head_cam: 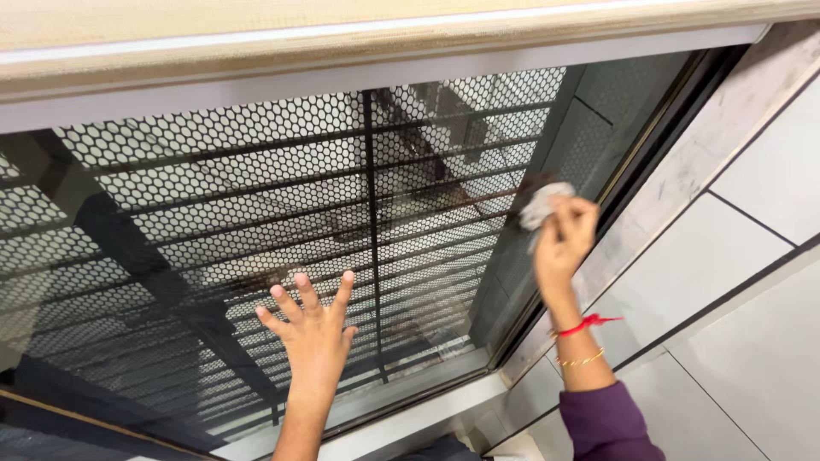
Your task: The person wipes a window with a cloth, moving the cloth across the glass surface in repeated strokes. The person uses both hands to hold and maneuver the cloth while cleaning the window pane.
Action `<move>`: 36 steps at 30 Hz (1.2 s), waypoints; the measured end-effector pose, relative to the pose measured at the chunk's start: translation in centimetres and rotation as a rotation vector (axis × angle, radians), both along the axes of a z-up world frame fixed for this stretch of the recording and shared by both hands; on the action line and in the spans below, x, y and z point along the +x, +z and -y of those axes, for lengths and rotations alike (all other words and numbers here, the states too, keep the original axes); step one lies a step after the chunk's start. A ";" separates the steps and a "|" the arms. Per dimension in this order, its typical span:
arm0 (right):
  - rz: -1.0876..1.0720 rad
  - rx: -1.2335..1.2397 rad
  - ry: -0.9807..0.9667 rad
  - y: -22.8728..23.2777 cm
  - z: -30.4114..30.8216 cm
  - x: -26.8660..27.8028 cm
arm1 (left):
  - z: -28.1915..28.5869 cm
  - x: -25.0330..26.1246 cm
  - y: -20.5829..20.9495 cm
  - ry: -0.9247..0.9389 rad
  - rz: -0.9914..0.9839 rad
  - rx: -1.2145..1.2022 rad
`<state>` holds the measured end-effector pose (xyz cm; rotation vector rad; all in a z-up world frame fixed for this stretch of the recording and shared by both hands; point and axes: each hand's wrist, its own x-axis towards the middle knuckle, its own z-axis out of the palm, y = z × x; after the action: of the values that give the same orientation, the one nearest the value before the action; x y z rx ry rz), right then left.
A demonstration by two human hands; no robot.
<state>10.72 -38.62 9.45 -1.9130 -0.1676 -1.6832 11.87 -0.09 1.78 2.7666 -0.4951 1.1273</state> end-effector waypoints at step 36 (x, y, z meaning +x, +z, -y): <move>-0.133 -0.056 -0.313 -5.8 2.3 -1.7 | -0.3 0.1 -0.2 -0.042 -0.005 -0.009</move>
<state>9.05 -40.90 3.62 -2.1745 0.1455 -1.7533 11.96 0.19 1.55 2.7372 -0.5436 1.1098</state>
